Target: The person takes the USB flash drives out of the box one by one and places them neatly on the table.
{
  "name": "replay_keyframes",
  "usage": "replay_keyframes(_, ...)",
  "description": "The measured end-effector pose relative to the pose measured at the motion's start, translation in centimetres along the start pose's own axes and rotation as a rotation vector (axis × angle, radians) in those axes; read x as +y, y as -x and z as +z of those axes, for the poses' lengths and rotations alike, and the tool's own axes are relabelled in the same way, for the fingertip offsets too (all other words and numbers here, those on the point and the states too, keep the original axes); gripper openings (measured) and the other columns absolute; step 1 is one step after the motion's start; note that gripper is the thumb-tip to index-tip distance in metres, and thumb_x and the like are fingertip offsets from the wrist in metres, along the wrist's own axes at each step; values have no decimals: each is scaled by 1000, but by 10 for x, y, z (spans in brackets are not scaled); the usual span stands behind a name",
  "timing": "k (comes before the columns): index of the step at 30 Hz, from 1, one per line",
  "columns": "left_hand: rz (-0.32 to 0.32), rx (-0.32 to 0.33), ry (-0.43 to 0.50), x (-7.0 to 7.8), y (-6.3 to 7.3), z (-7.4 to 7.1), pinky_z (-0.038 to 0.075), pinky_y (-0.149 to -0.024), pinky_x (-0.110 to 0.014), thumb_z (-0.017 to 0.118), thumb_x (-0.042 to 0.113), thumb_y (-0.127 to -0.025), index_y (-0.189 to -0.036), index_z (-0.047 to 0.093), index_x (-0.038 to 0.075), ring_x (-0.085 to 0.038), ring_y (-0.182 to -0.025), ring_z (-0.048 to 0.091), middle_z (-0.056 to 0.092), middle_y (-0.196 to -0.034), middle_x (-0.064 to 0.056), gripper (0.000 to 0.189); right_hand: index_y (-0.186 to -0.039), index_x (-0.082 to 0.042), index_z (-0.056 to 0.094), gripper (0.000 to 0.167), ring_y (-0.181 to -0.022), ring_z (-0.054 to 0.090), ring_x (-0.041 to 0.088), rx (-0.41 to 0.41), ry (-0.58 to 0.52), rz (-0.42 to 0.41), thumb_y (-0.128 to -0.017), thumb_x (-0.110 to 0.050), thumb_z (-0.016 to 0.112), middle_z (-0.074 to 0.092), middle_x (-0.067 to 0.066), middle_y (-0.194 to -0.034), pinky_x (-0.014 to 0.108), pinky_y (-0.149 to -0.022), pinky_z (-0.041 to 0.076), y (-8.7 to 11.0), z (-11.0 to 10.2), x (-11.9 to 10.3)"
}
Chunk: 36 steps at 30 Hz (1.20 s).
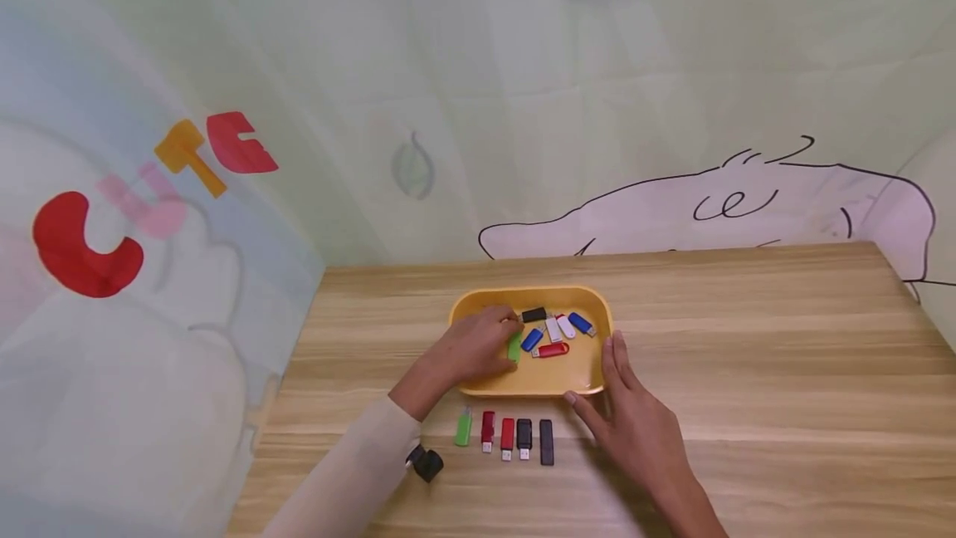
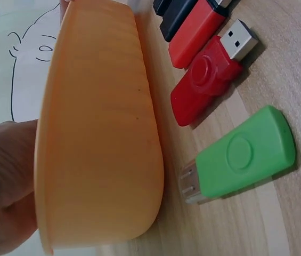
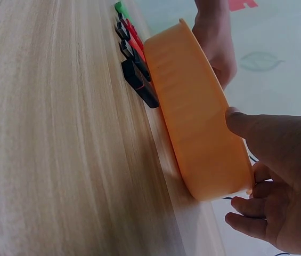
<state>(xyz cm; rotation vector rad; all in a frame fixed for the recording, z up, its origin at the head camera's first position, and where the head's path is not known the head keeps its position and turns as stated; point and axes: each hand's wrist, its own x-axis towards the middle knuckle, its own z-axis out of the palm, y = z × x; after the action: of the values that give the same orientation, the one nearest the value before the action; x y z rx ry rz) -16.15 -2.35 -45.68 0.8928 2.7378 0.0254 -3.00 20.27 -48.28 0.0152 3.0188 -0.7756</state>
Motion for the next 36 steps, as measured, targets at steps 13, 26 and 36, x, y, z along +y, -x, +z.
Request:
replay_keyframes(13,20,-12,-20,-1,-2,1,52,-111,-36,84,44,-91,-136,72,17,-18,-126,58,65,-136,0,54,-168,-4,19,102,-135,54,54,19,2,-12,-99,-67,61,21,20,-174,64,-97,54,-1,-1,0)
replay_keyframes(26,19,-19,0,-1,-1,1,53,-109,-34,82,46,-93,-134,73,15,-17,-124,60,67,-135,-1,52,-168,-4,17,101,-134,55,55,-9,5,-9,-100,-65,61,19,20,-175,65,-96,55,0,-2,0)
replay_keyframes(36,13,2,-4,2,8,-4,52,-111,-34,82,46,-93,-135,72,14,-18,-125,60,67,-136,-1,54,-168,-4,16,102,-135,54,56,-20,8,-9,-100,-65,61,18,21,-174,65,-97,54,-1,-3,-1)
